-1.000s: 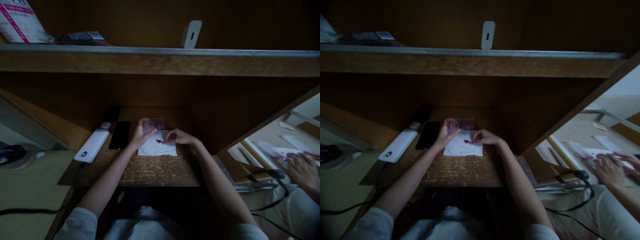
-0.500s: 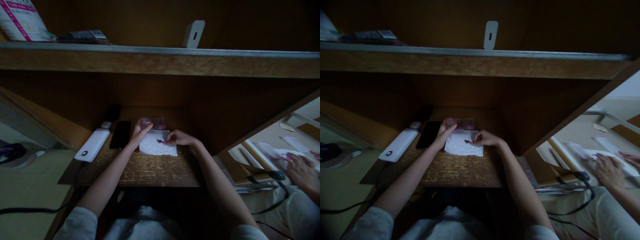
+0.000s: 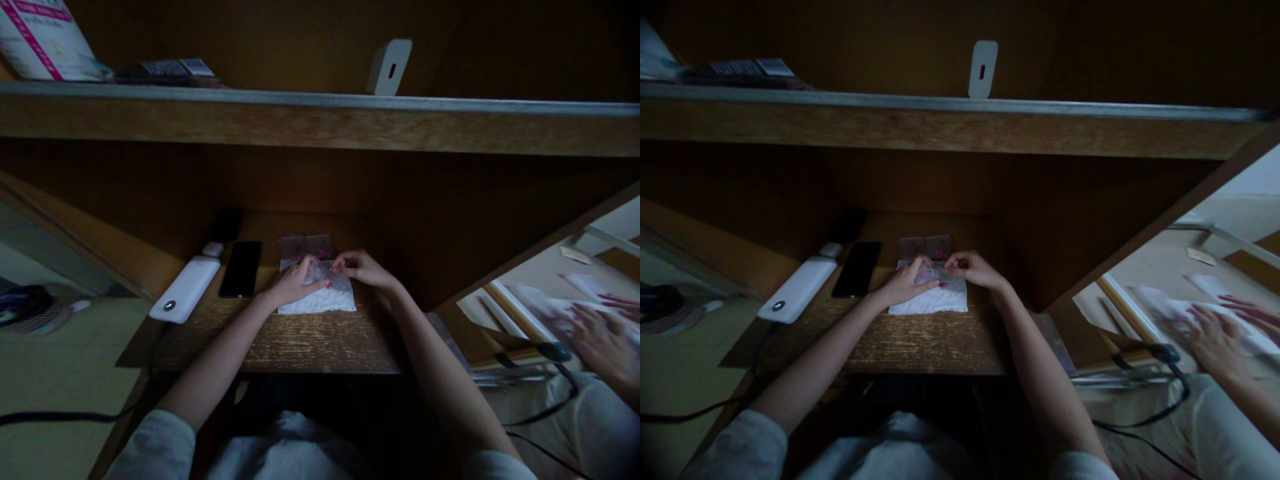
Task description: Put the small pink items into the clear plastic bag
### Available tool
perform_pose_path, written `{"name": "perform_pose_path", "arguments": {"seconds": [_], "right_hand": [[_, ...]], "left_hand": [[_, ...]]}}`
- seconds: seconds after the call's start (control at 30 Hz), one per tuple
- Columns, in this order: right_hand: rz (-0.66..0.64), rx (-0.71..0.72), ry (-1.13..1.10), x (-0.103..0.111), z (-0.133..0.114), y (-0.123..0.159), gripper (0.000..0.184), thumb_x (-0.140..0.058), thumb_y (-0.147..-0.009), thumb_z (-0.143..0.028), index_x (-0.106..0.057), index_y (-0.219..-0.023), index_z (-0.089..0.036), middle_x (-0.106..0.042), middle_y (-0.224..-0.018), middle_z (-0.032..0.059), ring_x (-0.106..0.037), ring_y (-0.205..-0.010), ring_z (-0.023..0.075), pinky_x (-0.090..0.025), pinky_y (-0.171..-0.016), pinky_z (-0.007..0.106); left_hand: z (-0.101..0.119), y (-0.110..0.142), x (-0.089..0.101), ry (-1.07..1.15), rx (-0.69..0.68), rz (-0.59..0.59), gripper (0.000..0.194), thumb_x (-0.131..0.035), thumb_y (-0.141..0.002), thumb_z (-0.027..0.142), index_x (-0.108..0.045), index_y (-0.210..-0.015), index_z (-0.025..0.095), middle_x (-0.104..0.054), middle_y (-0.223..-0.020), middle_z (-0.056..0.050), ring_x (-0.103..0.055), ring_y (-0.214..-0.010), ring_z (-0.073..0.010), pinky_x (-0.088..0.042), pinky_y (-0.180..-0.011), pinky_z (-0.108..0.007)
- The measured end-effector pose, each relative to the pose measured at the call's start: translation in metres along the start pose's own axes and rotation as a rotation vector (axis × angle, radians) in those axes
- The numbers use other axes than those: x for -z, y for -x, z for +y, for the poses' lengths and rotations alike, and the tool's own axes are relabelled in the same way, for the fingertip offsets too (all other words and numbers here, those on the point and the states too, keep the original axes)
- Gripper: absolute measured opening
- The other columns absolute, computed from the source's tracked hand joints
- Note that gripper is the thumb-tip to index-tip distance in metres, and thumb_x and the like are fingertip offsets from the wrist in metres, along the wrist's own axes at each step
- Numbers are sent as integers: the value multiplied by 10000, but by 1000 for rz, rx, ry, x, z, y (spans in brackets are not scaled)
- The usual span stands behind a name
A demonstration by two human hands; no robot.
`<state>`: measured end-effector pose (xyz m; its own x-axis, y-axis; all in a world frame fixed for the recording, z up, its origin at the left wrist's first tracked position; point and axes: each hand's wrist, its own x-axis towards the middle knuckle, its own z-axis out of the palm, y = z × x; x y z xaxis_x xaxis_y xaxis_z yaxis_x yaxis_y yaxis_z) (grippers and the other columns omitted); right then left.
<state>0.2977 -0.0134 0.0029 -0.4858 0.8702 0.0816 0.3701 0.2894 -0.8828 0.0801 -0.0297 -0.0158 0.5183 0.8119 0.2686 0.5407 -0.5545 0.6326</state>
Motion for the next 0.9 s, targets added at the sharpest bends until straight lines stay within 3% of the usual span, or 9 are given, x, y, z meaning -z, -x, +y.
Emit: {"name": "perform_pose_path", "arguments": {"seconds": [0.37,0.6,0.9], "right_hand": [[8,56,-47,-21,-12,-3,344,-628,-722,-465,-647,-806,-133,-503,-595,-13,-401,-546,89,-303,-504,218],[64,36,-11,-13,-10,-2,338,-601,-740,-470,-645,-818,-144,-572,-666,28,-483,-627,128,-356,-557,244],[-131,0,156,-5,13,-5,212,-591,-749,-329,-648,-809,-133,-627,-745,36,-521,-645,115,-387,-590,232]], "left_hand": [[-1,0,0,41,-3,-3,479,-542,-778,521,-400,-1112,209,-564,-1036,-81,-569,-902,-217,-454,-767,-366],[-3,-2,0,66,-32,48,447,-542,-788,492,-385,-1094,206,-556,-1043,-88,-557,-938,-213,-452,-797,-367],[-10,-4,1,103,-22,179,387,-542,-801,439,-390,-1073,210,-571,-911,-48,-571,-841,-191,-462,-752,-360]]}}
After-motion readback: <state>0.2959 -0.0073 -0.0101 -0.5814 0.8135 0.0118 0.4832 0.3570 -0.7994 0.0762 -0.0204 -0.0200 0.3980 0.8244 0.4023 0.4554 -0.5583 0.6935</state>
